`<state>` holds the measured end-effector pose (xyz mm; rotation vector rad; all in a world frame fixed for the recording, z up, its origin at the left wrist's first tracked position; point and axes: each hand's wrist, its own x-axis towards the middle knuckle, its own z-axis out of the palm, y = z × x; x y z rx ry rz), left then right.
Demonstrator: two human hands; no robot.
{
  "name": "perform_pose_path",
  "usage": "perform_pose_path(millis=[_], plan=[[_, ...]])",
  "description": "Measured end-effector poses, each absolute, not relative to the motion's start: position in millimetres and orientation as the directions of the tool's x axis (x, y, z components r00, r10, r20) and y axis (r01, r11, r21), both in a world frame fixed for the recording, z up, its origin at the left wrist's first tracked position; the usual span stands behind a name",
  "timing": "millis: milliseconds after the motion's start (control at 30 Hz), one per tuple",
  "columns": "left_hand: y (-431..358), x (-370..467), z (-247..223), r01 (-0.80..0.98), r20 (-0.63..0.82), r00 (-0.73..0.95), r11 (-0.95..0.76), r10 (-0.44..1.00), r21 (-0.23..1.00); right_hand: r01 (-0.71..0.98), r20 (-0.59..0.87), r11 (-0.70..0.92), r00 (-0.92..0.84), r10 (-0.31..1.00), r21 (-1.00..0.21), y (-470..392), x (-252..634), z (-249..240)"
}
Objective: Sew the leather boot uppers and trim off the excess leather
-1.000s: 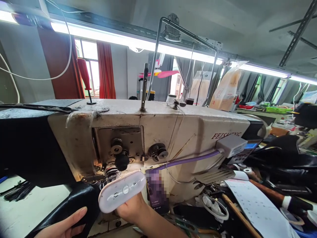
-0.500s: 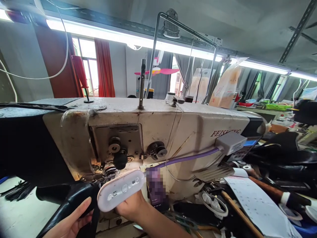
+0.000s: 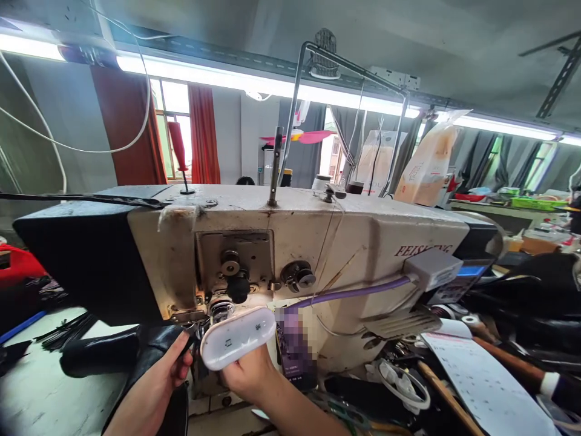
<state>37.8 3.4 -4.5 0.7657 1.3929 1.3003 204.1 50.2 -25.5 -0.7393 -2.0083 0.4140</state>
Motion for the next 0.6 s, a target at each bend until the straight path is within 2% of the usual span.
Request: perform_pose_path(millis=[67,133,167,200,233,300,400,500,600], plan=[[-13.2,33.9,-5.4,-0.113,-0.202,-0.226,0.180,0.953,0.977,0.396,0.655,0.754,-0.379,0.654,-0.524,44.0,214.0,-26.1],[-31.8,29.2,-4.7,0.113,0.018,-0.266,0.013,0.964,0.994,0.488,0.674,0.721,-0.311,0.670,-0.492,36.3,228.9,-28.9],[-38.7,26.9,-3.2,0.298,0.188,-0.284,-0.099,0.940,0.949,0.522,0.699,0.703,-0.255,0.668,-0.482,32.4,236.5,-30.3],[-42.5,24.3,-1.2,0.492,0.367,-0.283,-0.194,0.886,0.848,0.536,0.724,0.691,-0.196,0.661,-0.485,28.4,242.7,-31.2],[-42.8,21.4,1.1,0.625,0.445,-0.271,-0.196,0.853,0.755,0.532,0.742,0.690,-0.158,0.651,-0.492,24.1,246.6,-31.7],[-33.6,13.5,5.2,0.644,0.367,-0.293,-0.102,0.883,0.759,0.490,0.750,0.701,-0.134,0.648,-0.518,13.2,245.6,-31.8],[-11.7,-7.2,8.6,0.548,0.263,-0.305,-0.057,0.915,0.835,0.373,0.679,0.711,-0.237,0.695,-0.596,-10.9,224.9,-36.7],[-10.1,-41.8,13.4,0.367,0.162,-0.466,0.023,0.870,0.930,0.264,0.499,0.619,-0.401,0.768,-0.740,-35.8,197.3,-54.8],[-44.7,-85.3,16.6,0.075,-0.002,-0.637,0.064,0.771,0.995,0.190,0.276,0.406,-0.478,0.833,-0.894,-49.2,175.4,-80.2]])
